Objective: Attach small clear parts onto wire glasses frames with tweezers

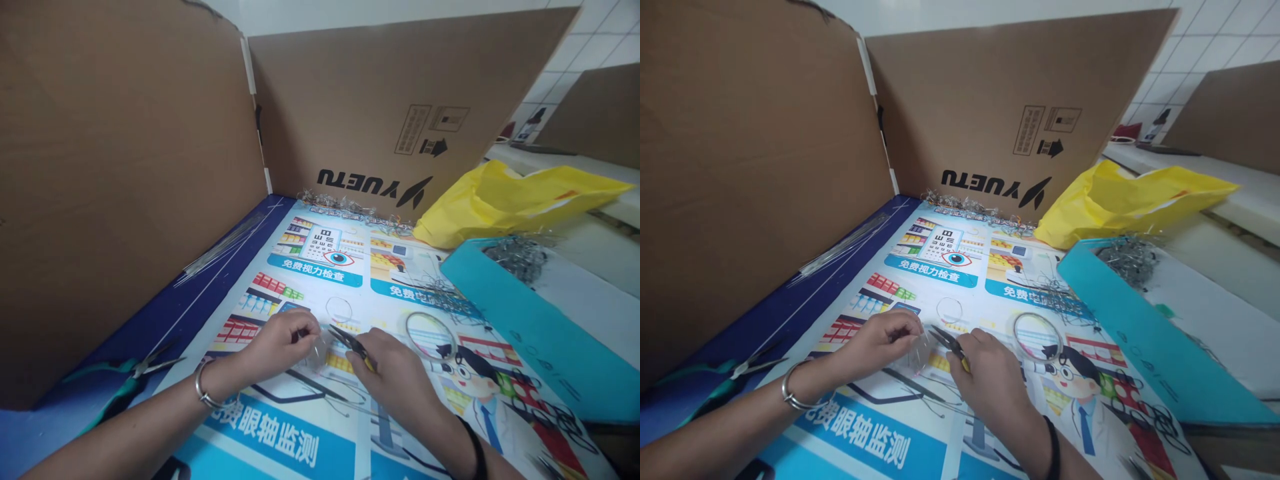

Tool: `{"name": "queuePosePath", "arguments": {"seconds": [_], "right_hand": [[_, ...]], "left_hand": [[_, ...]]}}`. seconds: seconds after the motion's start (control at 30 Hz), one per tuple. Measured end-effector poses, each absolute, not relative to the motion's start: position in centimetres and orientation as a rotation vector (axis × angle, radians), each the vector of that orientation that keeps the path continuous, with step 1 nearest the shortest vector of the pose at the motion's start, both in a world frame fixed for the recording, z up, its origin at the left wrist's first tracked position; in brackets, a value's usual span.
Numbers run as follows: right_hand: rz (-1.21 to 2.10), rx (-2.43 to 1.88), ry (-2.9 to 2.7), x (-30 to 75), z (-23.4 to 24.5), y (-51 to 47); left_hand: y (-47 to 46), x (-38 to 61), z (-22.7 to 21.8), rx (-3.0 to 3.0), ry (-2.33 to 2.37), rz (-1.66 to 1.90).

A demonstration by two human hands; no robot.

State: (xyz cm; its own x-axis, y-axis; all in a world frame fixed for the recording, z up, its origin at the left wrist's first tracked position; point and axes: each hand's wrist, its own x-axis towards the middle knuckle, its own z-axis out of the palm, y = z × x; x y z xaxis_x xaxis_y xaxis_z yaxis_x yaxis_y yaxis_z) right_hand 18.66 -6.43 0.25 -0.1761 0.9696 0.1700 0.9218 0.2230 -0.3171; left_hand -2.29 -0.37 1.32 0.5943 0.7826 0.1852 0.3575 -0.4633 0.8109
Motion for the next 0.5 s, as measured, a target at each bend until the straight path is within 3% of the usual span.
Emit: {"name": "queuePosePath", "arguments": {"seconds": [0.27,0.5], "right_hand": [[0.198,-1.763,-2.249,18.34,0.24,-6.68],[-0.082,-1.649,-2.223,18.71,-0.05,-6.76]], "left_hand": [[-1.23,-1.93,1.46,2.100,0.847,0.671],[-0.90,-2.26,1.27,2.077,0.801,0.526]]}}
